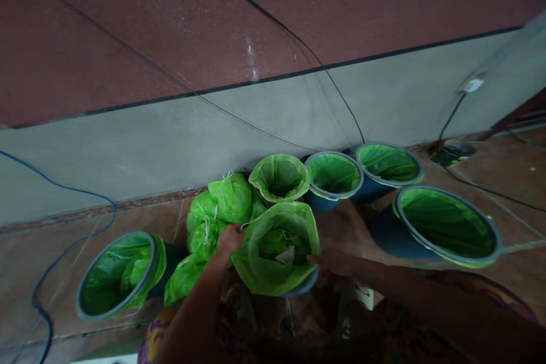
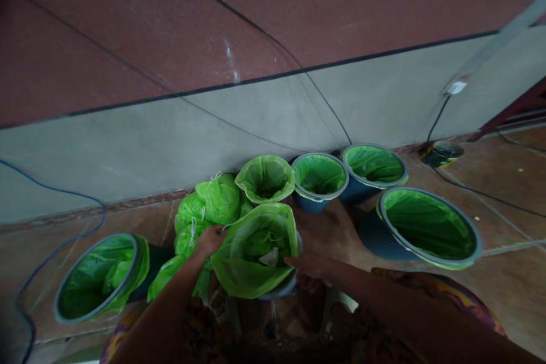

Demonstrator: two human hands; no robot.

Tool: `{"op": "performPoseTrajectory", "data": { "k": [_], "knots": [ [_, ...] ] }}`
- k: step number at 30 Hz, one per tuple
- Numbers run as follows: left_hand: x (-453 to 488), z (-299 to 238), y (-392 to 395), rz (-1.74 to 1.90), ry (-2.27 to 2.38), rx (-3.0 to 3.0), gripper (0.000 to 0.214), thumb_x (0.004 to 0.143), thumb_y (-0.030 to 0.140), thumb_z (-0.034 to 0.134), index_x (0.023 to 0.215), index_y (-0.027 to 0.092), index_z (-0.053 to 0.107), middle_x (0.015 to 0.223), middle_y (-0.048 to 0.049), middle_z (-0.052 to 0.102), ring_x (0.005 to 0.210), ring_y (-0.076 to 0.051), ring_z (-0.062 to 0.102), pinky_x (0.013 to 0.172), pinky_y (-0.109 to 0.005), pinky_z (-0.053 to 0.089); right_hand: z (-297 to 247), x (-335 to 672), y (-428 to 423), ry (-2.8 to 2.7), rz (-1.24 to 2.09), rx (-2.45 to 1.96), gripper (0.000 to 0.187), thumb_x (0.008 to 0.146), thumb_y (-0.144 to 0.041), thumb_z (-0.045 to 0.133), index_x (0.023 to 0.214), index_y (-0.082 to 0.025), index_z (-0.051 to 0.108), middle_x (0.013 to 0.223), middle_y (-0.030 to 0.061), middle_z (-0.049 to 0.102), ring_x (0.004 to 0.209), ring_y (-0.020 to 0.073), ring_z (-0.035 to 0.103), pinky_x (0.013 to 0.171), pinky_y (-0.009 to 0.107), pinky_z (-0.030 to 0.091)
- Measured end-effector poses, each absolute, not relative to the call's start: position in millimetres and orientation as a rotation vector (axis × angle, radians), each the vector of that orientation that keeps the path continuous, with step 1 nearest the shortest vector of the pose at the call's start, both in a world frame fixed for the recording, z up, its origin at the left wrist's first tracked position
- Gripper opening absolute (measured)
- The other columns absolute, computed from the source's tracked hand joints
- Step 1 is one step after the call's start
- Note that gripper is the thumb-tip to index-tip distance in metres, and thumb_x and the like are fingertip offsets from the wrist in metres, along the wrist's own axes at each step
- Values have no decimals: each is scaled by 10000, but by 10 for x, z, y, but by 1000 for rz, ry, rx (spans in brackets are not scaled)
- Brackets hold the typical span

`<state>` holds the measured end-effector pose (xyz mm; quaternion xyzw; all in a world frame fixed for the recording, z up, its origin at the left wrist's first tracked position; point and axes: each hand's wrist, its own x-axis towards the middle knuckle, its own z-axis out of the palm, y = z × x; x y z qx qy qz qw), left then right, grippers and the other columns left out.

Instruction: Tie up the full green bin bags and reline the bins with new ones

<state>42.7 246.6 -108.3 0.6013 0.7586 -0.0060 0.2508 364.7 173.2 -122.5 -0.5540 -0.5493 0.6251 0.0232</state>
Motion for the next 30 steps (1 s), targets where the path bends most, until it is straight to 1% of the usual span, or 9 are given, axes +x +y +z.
{"op": "performPoseTrajectory", "data": {
  "k": [3, 8, 10, 12, 15, 18, 23, 27, 30],
  "knots": [
    [454, -1032, 2480, -2, 2062, 1644, 267, 888, 272, 501, 859, 158, 741, 863, -83, 737, 875, -214, 673, 761, -269, 453, -1137, 3560, 1746, -1557, 2097, -1785, 295, 803, -446, 572, 640, -202, 597, 666, 77, 665, 554, 179, 598, 486, 307, 495],
    [490, -769, 2537, 247, 2009, 1598, 277, 871, 306, 507, 844, 157, 740, 777, -54, 726, 811, -202, 661, 737, -273, 465, -607, 3520, 2017, -2075, 1523, -1636, 325, 832, -358, 540, 577, -166, 603, 539, 26, 593, 511, 122, 533, 518, 233, 417],
    [550, -589, 2551, 584, 1833, 1497, 265, 835, 334, 548, 865, 154, 739, 873, -57, 742, 880, -209, 662, 791, -284, 482, -316, 3538, 2126, -2046, 1344, -1417, 362, 889, -413, 481, 686, -169, 656, 638, 30, 636, 600, 133, 562, 590, 237, 439],
    [648, -394, 2549, 891, 1568, 1402, 264, 794, 359, 596, 884, 156, 739, 1093, -67, 723, 1042, -223, 633, 897, -293, 471, -58, 3546, 2228, -1947, 1184, -1253, 389, 910, -461, 466, 762, -175, 684, 797, 52, 666, 753, 160, 594, 704, 258, 468],
    [827, -155, 2543, 1073, 1219, 1308, 319, 780, 409, 622, 947, 164, 741, 1274, -79, 648, 1198, -247, 560, 1001, -324, 424, 156, 3489, 2377, -1764, 1058, -1126, 371, 885, -485, 522, 777, -180, 704, 988, 81, 646, 940, 188, 592, 841, 285, 464],
    [987, -66, 2567, 1105, 1050, 1209, 410, 787, 429, 641, 1092, 165, 710, 1152, -93, 703, 1142, -245, 590, 1011, -359, 408, 143, 3356, 2496, -1583, 1155, -1077, 321, 850, -485, 580, 848, -190, 707, 1083, 79, 637, 1007, 191, 588, 877, 302, 465],
    [1156, -198, 2634, 979, 930, 1238, 543, 747, 341, 716, 1256, 184, 611, 849, -12, 689, 780, -142, 601, 821, -300, 448, -84, 3195, 2607, -1440, 1440, -910, 261, 856, -414, 609, 994, -211, 699, 932, 44, 676, 898, 178, 625, 853, 346, 483],
    [1275, -335, 2606, 763, 867, 1399, 517, 691, 287, 755, 1175, 158, 627, 849, 7, 638, 724, -117, 535, 740, -266, 432, -170, 3173, 2649, -1646, 1239, -871, 182, 865, -323, 598, 924, -224, 739, 1182, 68, 612, 1129, 200, 559, 1012, 375, 397],
    [1391, -422, 2554, 637, 893, 1550, 347, 770, 320, 677, 1072, 151, 650, 820, 6, 616, 732, -124, 513, 733, -267, 430, -175, 3140, 2658, -1788, 1206, -852, 211, 892, -273, 542, 944, -226, 741, 1259, 73, 581, 1206, 206, 515, 1045, 385, 366]
  ]
}}
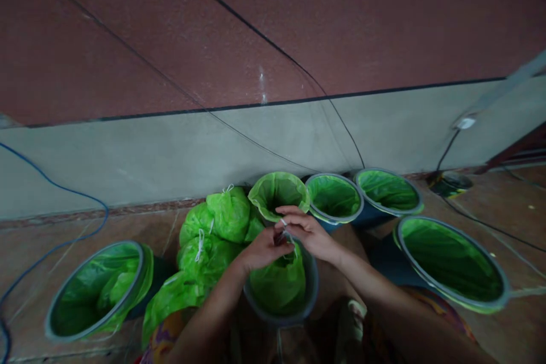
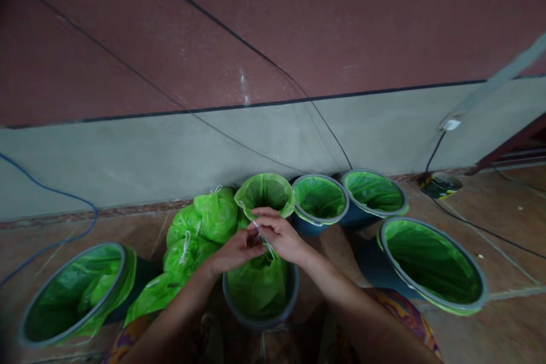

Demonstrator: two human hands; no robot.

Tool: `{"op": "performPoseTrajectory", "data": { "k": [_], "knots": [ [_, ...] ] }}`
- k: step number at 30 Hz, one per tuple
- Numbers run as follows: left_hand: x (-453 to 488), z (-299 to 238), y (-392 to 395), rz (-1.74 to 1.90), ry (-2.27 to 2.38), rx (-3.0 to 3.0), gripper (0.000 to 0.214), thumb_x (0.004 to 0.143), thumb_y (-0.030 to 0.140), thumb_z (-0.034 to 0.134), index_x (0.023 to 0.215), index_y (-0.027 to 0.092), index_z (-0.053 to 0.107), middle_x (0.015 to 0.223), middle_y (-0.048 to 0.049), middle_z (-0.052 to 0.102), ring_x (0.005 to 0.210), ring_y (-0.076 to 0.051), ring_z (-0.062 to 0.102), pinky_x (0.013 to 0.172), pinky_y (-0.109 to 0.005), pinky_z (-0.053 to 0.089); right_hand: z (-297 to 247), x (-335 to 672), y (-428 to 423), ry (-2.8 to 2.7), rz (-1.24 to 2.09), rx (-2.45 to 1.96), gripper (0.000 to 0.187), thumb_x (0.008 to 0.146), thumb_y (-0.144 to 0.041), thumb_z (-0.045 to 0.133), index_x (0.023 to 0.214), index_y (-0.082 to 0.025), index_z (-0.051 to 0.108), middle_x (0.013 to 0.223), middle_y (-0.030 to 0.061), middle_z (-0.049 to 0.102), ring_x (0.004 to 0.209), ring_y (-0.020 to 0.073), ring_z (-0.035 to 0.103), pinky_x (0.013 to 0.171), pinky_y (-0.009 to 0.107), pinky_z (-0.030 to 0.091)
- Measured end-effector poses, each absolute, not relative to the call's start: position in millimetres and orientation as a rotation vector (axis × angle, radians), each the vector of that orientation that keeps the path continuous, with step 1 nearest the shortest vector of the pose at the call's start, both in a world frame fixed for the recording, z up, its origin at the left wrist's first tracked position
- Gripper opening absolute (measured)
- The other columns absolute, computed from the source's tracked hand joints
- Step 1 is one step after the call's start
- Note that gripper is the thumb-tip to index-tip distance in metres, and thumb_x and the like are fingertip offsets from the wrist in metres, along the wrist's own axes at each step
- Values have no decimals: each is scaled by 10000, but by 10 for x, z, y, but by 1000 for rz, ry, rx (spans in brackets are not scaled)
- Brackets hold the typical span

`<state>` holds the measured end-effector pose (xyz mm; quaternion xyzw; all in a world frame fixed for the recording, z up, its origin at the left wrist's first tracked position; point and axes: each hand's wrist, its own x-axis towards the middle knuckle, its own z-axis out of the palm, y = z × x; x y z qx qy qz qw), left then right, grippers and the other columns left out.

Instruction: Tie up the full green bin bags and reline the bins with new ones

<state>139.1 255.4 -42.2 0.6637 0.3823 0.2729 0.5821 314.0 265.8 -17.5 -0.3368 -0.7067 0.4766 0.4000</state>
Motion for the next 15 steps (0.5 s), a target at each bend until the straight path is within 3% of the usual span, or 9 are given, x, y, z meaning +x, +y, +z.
{"op": "performPoseTrajectory", "data": {
  "k": [3, 7, 10, 15],
  "knots": [
    [1498, -507, 2531, 643, 989, 1586, 244, 857, 352, 548, 938, 147, 652, 760, 2, 587, 695, -122, 480, 691, -262, 416, -214, 3109, 2687, -1837, 1230, -814, 235, 899, -278, 517, 965, -215, 734, 1242, 74, 597, 1151, 202, 548, 1010, 375, 394],
    [1530, -569, 2575, 687, 1066, 1493, 390, 898, 454, 440, 803, 133, 641, 594, 27, 470, 561, -101, 396, 575, -242, 346, -349, 3149, 2782, -1688, 1233, -1022, 199, 850, -237, 513, 894, -187, 700, 1045, 59, 665, 846, 158, 614, 793, 305, 474],
    [1482, -580, 2619, 744, 1083, 1421, 509, 879, 571, 420, 807, 123, 649, 550, 38, 427, 523, -95, 380, 539, -237, 312, -432, 3212, 2818, -1737, 1213, -1172, 148, 799, -188, 522, 830, -170, 666, 806, 26, 671, 728, 143, 585, 708, 269, 449],
    [1441, -620, 2630, 734, 1073, 1430, 540, 841, 637, 448, 662, 145, 580, 518, 40, 423, 493, -81, 366, 511, -234, 301, -422, 3222, 2722, -1944, 1200, -1231, 123, 817, -239, 550, 791, -161, 640, 711, 11, 641, 642, 124, 538, 620, 238, 387]
  ]
}}
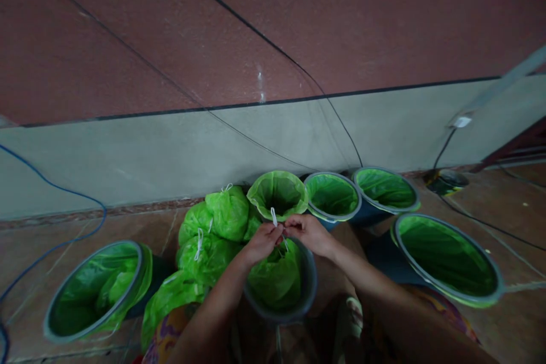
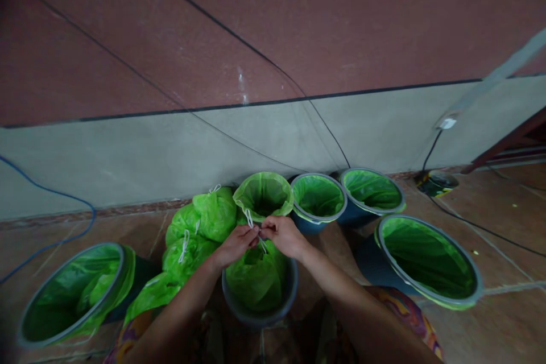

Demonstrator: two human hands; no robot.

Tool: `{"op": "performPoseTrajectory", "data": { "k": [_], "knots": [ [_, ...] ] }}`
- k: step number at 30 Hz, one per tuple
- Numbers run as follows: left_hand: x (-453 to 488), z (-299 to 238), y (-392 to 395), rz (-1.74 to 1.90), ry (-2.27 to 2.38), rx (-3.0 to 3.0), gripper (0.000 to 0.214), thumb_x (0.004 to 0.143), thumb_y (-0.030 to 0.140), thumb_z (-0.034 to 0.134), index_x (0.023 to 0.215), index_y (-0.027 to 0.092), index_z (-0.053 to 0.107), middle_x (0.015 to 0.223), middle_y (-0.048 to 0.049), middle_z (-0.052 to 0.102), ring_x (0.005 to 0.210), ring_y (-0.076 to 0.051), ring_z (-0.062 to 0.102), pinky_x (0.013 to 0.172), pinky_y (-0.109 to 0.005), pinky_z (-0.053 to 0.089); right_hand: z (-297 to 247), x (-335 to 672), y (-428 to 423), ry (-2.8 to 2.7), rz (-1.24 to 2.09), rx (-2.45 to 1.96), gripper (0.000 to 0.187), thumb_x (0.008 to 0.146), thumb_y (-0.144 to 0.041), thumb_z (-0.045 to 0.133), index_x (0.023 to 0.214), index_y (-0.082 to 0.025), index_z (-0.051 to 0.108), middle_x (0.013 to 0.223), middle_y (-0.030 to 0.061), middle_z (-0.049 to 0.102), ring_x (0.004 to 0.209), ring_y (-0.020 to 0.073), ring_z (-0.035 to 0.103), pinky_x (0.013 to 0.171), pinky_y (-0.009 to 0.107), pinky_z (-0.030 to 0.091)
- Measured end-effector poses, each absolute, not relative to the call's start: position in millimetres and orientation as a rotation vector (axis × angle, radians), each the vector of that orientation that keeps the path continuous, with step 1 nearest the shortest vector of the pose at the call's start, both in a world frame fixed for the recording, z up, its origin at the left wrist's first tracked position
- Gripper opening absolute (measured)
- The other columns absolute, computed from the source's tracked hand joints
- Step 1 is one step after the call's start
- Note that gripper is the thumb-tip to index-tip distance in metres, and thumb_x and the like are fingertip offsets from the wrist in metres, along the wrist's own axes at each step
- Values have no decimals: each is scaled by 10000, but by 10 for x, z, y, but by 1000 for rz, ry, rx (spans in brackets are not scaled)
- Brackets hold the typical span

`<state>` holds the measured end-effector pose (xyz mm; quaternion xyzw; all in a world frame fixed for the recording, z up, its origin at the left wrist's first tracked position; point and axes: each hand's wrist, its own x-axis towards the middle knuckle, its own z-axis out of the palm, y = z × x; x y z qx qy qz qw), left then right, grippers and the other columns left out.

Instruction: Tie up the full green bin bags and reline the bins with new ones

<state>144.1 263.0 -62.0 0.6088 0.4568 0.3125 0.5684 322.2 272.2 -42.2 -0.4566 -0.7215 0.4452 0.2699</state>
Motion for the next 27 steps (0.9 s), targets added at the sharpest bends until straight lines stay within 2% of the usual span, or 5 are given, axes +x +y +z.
{"op": "performPoseTrajectory", "data": {
  "k": [7, 14, 17, 21, 27],
  "knots": [
    [1477, -688, 2626, 704, 1132, 1389, 527, 834, 614, 476, 689, 137, 646, 538, -5, 559, 466, -95, 462, 491, -235, 366, -364, 3182, 2650, -2241, 806, -1566, 180, 860, -154, 461, 857, -156, 641, 787, 61, 657, 734, 156, 568, 670, 262, 356],
    [1429, -616, 2635, 854, 1151, 1249, 273, 709, 384, 677, 781, 125, 726, 722, -57, 703, 588, -132, 591, 617, -273, 489, -418, 3258, 2696, -2136, 1287, -1267, 90, 767, -178, 574, 749, -163, 661, 810, 34, 656, 774, 154, 578, 696, 252, 411],
    [1397, -539, 2627, 777, 1110, 1410, 181, 717, 278, 646, 801, 144, 734, 704, -23, 696, 590, -119, 574, 629, -253, 472, -525, 3248, 2695, -1957, 1420, -1226, 41, 700, -169, 610, 726, -163, 641, 805, 25, 641, 731, 144, 578, 655, 250, 433],
    [1355, -415, 2586, 704, 1134, 1670, 184, 757, 181, 586, 886, 161, 715, 763, -11, 702, 662, -128, 595, 668, -238, 457, -604, 3171, 2625, -1617, 1788, -1230, 176, 636, -131, 588, 802, -184, 571, 732, -13, 619, 643, 140, 612, 545, 231, 455],
    [1354, -343, 2506, 493, 1241, 2274, 257, 808, 96, 516, 945, 216, 698, 801, -36, 692, 783, -180, 616, 809, -296, 443, -544, 3086, 2522, -1409, 1951, -1265, 214, 739, -271, 553, 940, -198, 535, 699, -3, 662, 478, 97, 589, 453, 206, 448]
  ]
}}
